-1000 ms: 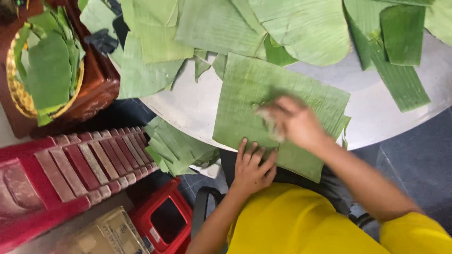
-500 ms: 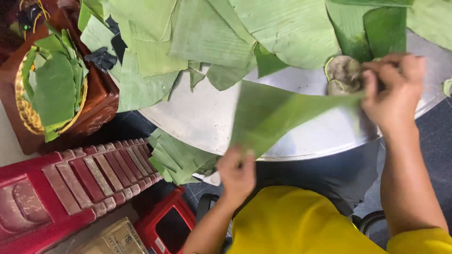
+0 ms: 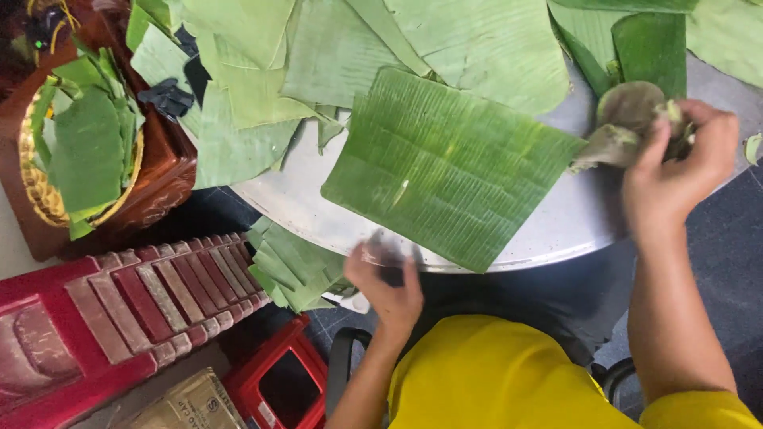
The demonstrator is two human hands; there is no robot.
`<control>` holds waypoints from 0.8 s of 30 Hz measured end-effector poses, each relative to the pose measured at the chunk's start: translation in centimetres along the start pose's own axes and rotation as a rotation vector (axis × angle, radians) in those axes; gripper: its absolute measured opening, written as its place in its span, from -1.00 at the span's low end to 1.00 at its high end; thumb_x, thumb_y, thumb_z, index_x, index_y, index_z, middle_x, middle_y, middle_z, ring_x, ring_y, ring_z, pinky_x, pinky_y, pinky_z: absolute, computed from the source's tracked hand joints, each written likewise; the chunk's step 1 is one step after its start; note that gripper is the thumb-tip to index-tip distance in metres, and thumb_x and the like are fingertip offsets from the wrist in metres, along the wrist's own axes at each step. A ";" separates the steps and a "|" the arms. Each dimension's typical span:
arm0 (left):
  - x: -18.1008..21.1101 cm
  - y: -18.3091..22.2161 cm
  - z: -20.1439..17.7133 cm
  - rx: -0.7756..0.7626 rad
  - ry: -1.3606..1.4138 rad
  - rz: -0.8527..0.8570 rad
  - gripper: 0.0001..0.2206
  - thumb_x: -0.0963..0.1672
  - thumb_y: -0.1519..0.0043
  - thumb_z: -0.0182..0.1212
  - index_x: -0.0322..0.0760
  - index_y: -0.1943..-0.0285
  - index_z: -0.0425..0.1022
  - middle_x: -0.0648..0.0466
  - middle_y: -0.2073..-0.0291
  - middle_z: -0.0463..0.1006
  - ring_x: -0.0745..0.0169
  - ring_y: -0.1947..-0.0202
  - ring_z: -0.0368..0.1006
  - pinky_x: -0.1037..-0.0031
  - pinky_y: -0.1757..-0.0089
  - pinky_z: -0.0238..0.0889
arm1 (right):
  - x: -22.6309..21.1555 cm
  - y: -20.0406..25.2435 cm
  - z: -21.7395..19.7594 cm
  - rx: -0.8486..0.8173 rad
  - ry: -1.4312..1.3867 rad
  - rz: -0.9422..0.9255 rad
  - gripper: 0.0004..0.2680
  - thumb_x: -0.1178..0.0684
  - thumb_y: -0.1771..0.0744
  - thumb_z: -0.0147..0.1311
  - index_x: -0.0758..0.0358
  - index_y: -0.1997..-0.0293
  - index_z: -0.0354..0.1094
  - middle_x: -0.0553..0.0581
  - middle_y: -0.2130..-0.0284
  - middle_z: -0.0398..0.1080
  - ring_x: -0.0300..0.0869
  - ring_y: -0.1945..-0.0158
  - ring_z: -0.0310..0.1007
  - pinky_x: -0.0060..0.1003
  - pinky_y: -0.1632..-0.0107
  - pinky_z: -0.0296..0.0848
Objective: Cleaning banana leaves by wiping them with a cloth on a metal table and stacking them.
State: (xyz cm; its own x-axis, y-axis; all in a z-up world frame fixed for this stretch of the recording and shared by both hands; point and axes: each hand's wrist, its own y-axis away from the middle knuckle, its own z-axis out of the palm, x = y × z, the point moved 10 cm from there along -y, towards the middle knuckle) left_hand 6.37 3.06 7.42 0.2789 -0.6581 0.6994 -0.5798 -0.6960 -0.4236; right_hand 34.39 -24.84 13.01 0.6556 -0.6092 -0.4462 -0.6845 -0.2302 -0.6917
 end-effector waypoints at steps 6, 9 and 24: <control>3.9 3.7 4.7 -0.049 0.025 0.615 -0.90 -0.15 -0.18 0.29 -0.27 0.21 0.62 -0.02 0.23 0.59 -0.06 0.14 0.56 -0.11 -0.19 0.34 | -19.2 9.3 10.1 -0.565 -0.403 -0.417 -0.84 0.05 -0.37 0.00 0.04 0.01 0.51 0.08 0.10 0.40 0.02 0.13 0.43 -0.14 0.20 0.48; 2.6 3.9 5.0 0.009 0.028 0.603 -0.85 -0.12 -0.16 0.26 -0.26 0.21 0.68 0.01 0.24 0.64 0.05 0.16 0.60 -0.06 -0.16 0.40 | -11.8 6.0 12.3 -0.595 -0.543 0.029 -0.86 0.10 -0.40 0.02 0.19 -0.06 0.36 0.08 0.34 0.35 -0.05 0.37 0.38 -0.22 0.36 0.39; 3.6 2.4 4.7 0.022 0.133 0.475 -0.90 -0.16 -0.17 0.36 -0.33 0.27 0.62 0.00 0.29 0.55 0.00 0.18 0.57 -0.11 -0.22 0.27 | -3.6 8.5 11.7 -0.430 0.038 -0.171 -0.90 0.05 -0.33 0.22 0.19 0.16 0.45 0.19 0.13 0.35 0.10 0.10 0.42 -0.11 0.08 0.48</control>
State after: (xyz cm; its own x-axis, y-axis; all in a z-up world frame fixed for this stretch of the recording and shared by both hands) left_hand 9.59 -2.33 6.22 -0.1135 -0.8629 0.4925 -0.6022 -0.3345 -0.7249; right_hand 29.93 -15.66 2.11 0.7642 -0.5603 -0.3195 -0.6426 -0.6186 -0.4521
